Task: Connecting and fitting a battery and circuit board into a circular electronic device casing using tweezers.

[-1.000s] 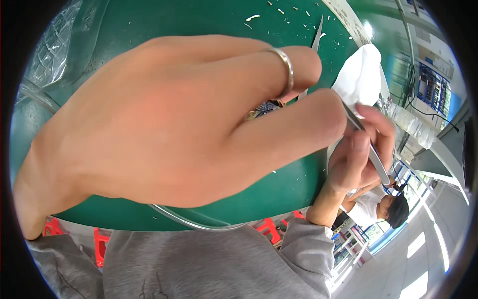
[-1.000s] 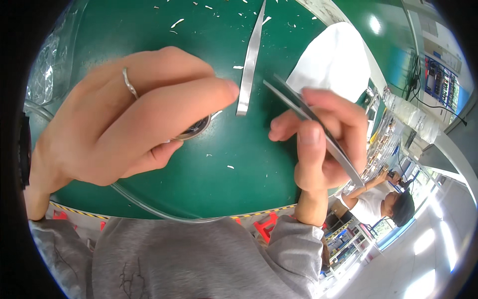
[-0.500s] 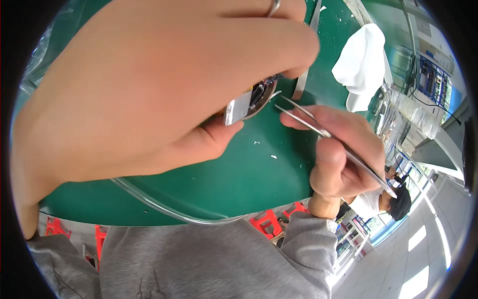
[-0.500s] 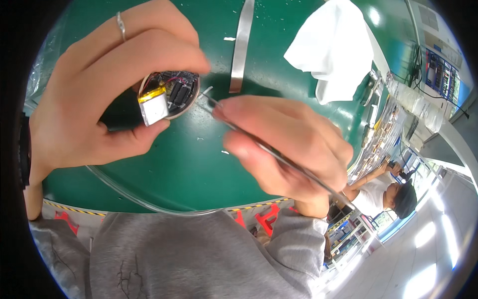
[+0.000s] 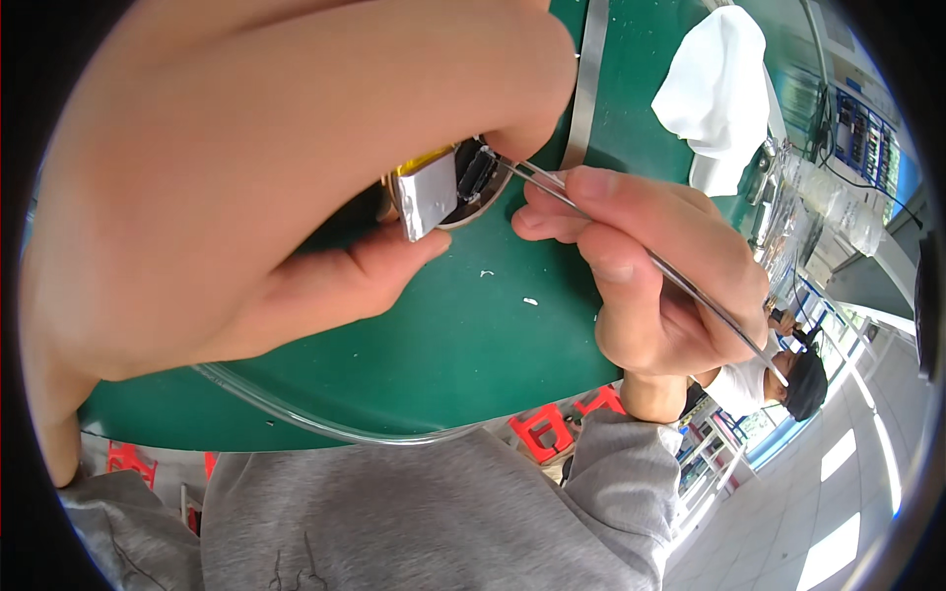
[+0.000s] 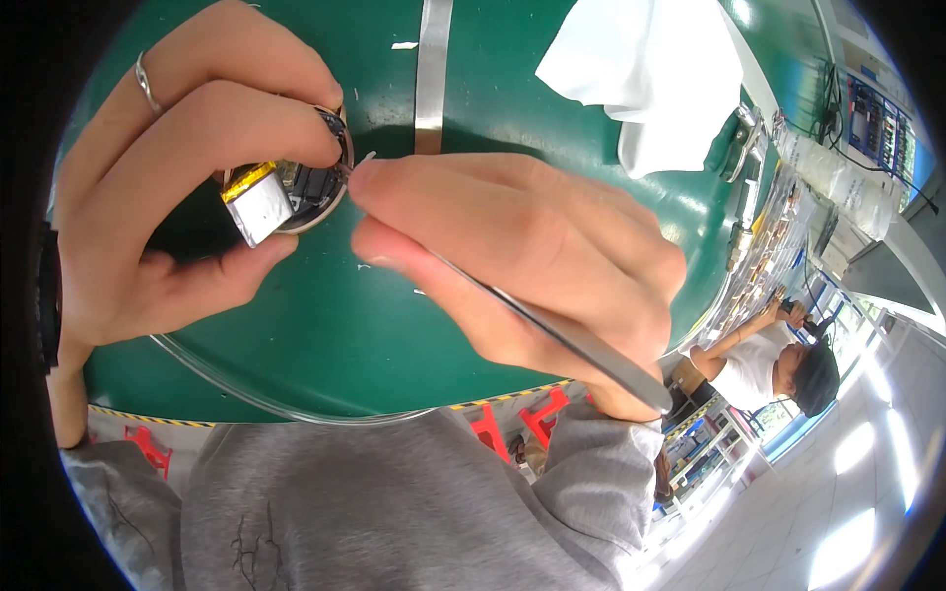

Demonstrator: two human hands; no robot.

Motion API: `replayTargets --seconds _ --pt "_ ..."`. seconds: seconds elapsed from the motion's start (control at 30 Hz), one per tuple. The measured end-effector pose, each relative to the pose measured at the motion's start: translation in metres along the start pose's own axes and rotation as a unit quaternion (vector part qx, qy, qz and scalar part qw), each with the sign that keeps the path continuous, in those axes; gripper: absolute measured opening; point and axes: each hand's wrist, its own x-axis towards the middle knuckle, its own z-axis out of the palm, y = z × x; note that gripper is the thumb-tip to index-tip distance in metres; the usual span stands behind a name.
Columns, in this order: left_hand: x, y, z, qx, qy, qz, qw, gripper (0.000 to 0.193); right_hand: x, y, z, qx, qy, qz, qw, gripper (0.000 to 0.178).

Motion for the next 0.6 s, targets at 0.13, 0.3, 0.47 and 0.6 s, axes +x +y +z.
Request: replayTargets --seconds 0.13,0.3,0.47,0.6 --pt "-0.002 0.000 0.001 -0.001 0.001 -0.004 1.000 0.051 0.002 0.001 0.000 0.003 -0.016 0.002 1.000 0.017" --pt "0.000 0.000 0.012 -0.005 0.003 0.001 1.000 0.051 0.001 0.000 -0.002 -0.021 -0.019 -0.004 1.000 0.018" --pt "-0.003 0.003 0.005 -0.009 0.001 -0.011 1.000 0.051 0.008 -0.003 -0.011 -0.024 -0.081 -0.001 0.996 0.020" --pt "-0.010 0.003 0.002 -0.013 0.003 -0.012 1.000 0.051 0.004 0.000 -0.013 -0.004 -0.097 -0.006 0.995 0.025"
